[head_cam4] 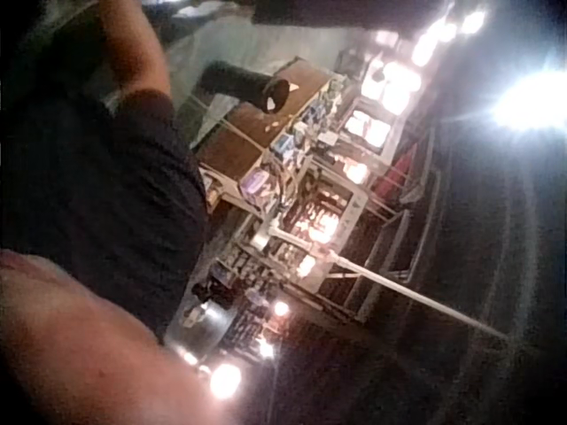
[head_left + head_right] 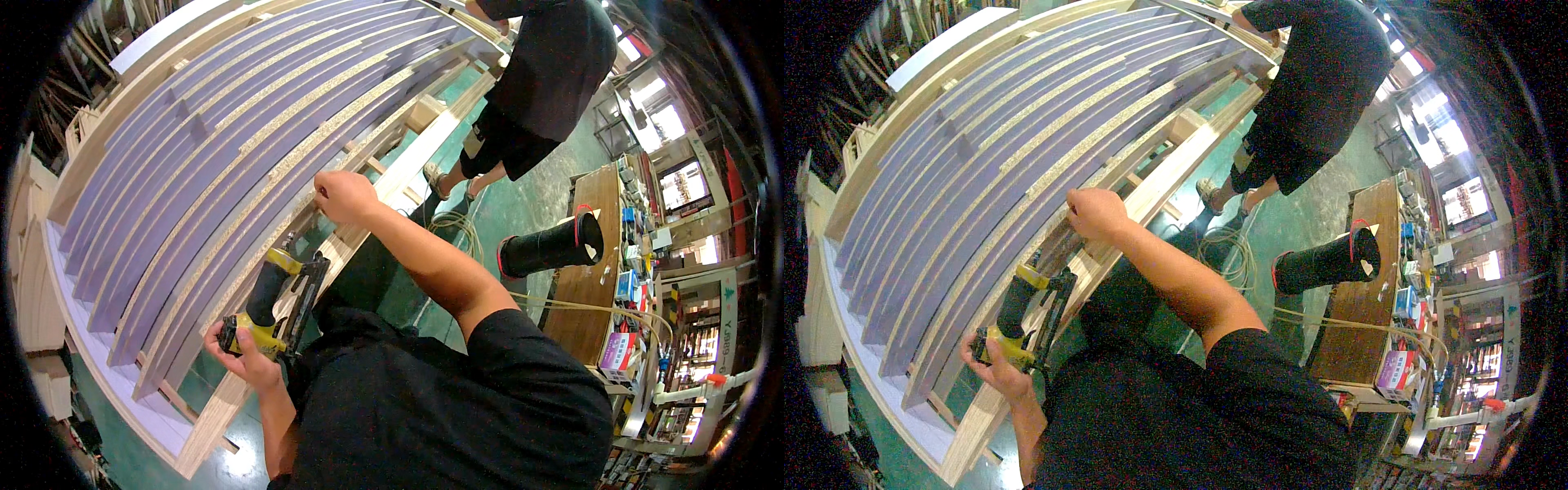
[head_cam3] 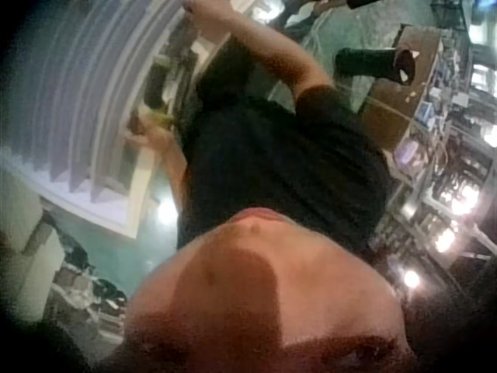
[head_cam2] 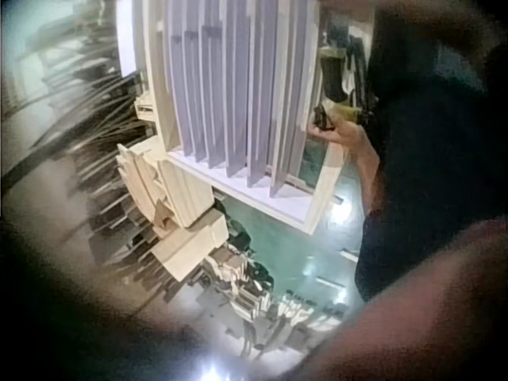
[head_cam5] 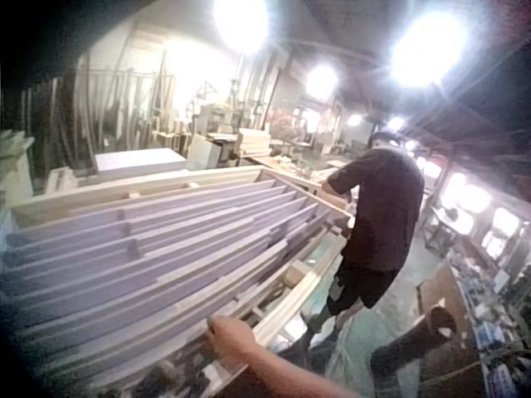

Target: The person uses a nail gun to attach small wooden blocks to a large wooden frame with horizontal slats. They retrieve blocks from a nearby bucket, position them on the frame, and secure them with the nail gun. The person also adjusts the frame and aligns the blocks during the process.

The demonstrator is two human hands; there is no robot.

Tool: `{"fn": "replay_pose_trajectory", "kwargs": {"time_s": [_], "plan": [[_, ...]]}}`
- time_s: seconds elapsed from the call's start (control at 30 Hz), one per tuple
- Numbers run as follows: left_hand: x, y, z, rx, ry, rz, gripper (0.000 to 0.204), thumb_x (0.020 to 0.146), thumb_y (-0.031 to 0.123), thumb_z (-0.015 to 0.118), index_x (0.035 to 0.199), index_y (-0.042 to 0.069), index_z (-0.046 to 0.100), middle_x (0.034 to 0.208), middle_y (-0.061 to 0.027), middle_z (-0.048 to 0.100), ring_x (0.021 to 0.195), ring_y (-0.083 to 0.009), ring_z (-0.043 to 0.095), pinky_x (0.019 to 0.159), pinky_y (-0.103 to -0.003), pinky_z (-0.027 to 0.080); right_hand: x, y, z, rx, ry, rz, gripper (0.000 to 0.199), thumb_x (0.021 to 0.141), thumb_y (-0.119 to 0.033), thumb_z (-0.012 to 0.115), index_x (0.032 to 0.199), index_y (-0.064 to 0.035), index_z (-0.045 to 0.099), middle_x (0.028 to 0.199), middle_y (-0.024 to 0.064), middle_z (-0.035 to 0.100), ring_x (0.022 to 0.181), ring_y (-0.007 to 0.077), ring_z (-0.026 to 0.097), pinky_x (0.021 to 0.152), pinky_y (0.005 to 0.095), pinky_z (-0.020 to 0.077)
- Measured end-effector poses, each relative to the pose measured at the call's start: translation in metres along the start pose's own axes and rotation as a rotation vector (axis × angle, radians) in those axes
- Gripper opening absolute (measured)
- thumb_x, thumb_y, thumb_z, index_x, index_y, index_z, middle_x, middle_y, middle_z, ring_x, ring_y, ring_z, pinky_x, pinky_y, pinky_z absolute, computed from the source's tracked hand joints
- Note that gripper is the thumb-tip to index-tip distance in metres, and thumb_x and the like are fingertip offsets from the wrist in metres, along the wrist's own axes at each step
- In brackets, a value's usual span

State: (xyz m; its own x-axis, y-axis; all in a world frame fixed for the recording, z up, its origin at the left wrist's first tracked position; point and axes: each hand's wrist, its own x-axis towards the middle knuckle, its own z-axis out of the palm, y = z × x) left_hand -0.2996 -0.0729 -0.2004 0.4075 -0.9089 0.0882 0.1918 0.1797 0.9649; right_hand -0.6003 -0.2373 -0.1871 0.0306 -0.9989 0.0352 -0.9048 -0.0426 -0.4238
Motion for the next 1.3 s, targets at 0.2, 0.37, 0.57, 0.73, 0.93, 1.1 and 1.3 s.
{"fn": "replay_pose_trajectory", "kwargs": {"time_s": [0.2, 0.37, 0.57, 0.73, 0.93, 1.1, 1.3], "plan": [[-0.004, 0.002, 0.005, 0.002, 0.012, -0.026, 0.032, 0.099, 0.014, 0.063, 0.126, 0.007, 0.048, 0.112, -0.0057, 0.05, 0.101, -0.016, 0.052, 0.093, -0.033, 0.045, 0.001, 0.003, -0.002, -0.002, -0.012, 0.018, 0.018, 0.091, -0.028, 0.065, 0.092, -0.0103, 0.065, 0.087, 0.0149, 0.07, 0.088, 0.0404, 0.067, 0.073, 0.0511, 0.0525], [-0.002, -0.004, 0.005, 0.034, 0.013, -0.01, 0.033, 0.099, 0.015, 0.063, 0.127, 0.007, 0.048, 0.115, -0.0071, 0.049, 0.103, -0.0175, 0.051, 0.094, -0.034, 0.046, 0.004, 0.009, 0.0, 0.01, -0.002, 0.016, 0.017, 0.091, -0.028, 0.064, 0.094, -0.0108, 0.066, 0.087, 0.015, 0.07, 0.089, 0.0408, 0.067, 0.074, 0.0512, 0.053], [-0.002, 0.002, 0.008, 0.036, 0.004, 0.01, 0.034, 0.1, 0.016, 0.063, 0.128, 0.008, 0.048, 0.119, -0.0076, 0.048, 0.106, -0.0187, 0.052, 0.095, -0.035, 0.047, 0.004, 0.004, -0.003, 0.005, -0.04, 0.026, 0.018, 0.091, -0.027, 0.063, 0.095, -0.0102, 0.066, 0.09, 0.0144, 0.071, 0.09, 0.0399, 0.067, 0.075, 0.0518, 0.0535], [-0.002, -0.003, 0.006, -0.027, 0.001, -0.029, 0.034, 0.101, 0.014, 0.062, 0.13, 0.008, 0.047, 0.118, -0.0076, 0.049, 0.105, -0.0187, 0.053, 0.094, -0.034, 0.047, -0.001, 0.002, -0.008, 0.004, -0.04, 0.049, 0.019, 0.092, -0.028, 0.064, 0.097, -0.0099, 0.066, 0.092, 0.0139, 0.071, 0.093, 0.039, 0.068, 0.077, 0.0513, 0.0538], [-0.004, 0.0, 0.007, -0.025, 0.008, -0.068, 0.034, 0.101, 0.014, 0.062, 0.131, 0.008, 0.046, 0.118, -0.0083, 0.05, 0.105, -0.019, 0.054, 0.094, -0.035, 0.048, 0.0, 0.003, -0.008, -0.015, -0.059, 0.042, 0.018, 0.092, -0.027, 0.063, 0.096, -0.0093, 0.067, 0.091, 0.0146, 0.071, 0.092, 0.0392, 0.068, 0.077, 0.0512, 0.054], [-0.001, -0.005, 0.005, 0.031, 0.003, -0.014, 0.035, 0.1, 0.018, 0.064, 0.13, 0.009, 0.047, 0.117, -0.0092, 0.051, 0.103, -0.0208, 0.055, 0.091, -0.036, 0.05, -0.002, 0.002, -0.011, 0.001, -0.031, 0.027, 0.018, 0.093, -0.026, 0.063, 0.096, -0.0083, 0.067, 0.091, 0.0153, 0.07, 0.092, 0.0396, 0.067, 0.078, 0.0512, 0.054], [-0.003, -0.008, 0.005, 0.039, 0.013, 0.019, 0.037, 0.099, 0.025, 0.067, 0.128, 0.01, 0.049, 0.115, -0.0097, 0.053, 0.1, -0.0233, 0.058, 0.084, -0.038, 0.054, -0.006, -0.001, -0.014, 0.016, -0.022, 0.024, 0.017, 0.092, -0.025, 0.064, 0.096, -0.0088, 0.066, 0.091, 0.0148, 0.07, 0.092, 0.0396, 0.067, 0.077, 0.0511, 0.0532]]}}
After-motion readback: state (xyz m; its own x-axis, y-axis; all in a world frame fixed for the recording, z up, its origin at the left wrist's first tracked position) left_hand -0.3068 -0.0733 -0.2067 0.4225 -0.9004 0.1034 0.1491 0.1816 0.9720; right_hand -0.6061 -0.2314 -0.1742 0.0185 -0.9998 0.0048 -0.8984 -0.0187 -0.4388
